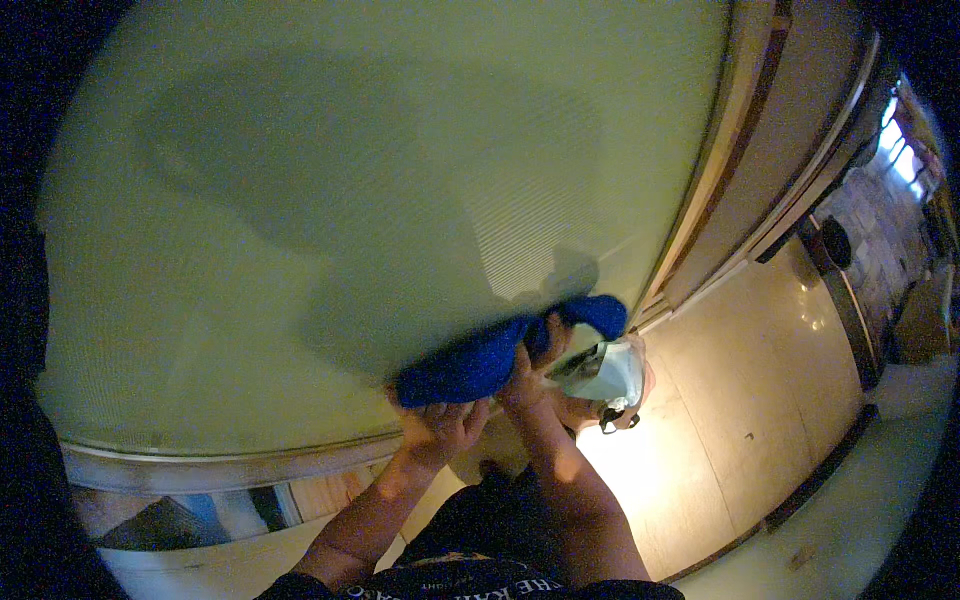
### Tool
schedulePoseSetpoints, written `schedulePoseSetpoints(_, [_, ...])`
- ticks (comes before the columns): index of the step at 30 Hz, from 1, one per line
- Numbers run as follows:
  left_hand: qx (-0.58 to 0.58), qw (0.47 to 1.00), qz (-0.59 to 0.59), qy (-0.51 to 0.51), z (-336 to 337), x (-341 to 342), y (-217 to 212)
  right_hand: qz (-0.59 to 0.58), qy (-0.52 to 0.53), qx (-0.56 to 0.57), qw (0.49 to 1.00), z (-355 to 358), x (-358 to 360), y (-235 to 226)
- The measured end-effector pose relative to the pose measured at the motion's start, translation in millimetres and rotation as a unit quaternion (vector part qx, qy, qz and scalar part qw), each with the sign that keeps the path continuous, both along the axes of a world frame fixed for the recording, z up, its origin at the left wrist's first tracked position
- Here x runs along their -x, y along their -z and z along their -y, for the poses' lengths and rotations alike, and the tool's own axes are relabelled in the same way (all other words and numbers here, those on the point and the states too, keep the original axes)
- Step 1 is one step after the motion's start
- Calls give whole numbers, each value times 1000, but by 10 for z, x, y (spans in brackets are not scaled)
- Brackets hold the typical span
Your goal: The person wipes the interior surfaces of a wardrobe with a blue cloth, including the ceiling, side walls, and door frame. They remove several wooden hangers one by one, wipe each hanger, and return them to the wardrobe. Finally, they remove two red boxes from a shelf, wipe them, and place them back.
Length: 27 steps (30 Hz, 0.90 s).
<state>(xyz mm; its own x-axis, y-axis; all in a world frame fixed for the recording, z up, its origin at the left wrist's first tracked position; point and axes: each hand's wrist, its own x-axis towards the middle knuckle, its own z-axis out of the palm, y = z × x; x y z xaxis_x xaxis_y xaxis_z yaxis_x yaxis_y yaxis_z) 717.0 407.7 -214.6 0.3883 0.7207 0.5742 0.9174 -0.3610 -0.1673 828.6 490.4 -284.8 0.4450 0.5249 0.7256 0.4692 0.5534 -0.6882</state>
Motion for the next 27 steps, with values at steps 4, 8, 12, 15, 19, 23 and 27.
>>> schedulePoseSetpoints(4, [112,992,-30,-55,316,202,139,58,-34,51,996,348,240,420])
schedulePoseSetpoints(8, [70,994,29,-80,417,271,-249,125,-54,-16,991,340,156,-327])
schedulePoseSetpoints(12, [-15,992,94,-79,470,542,-673,170,-75,-75,980,307,200,-1189])
schedulePoseSetpoints(15, [-48,993,54,-94,560,681,-693,119,-39,-115,985,322,452,-1263])
schedulePoseSetpoints(19, [-47,994,46,-89,675,875,-252,113,-13,-83,990,451,797,-332])
schedulePoseSetpoints(23, [43,993,21,-112,981,1113,215,196,-99,13,975,849,911,295])
schedulePoseSetpoints(27, [68,983,35,-167,1220,1255,187,225,-130,3,966,977,994,156])
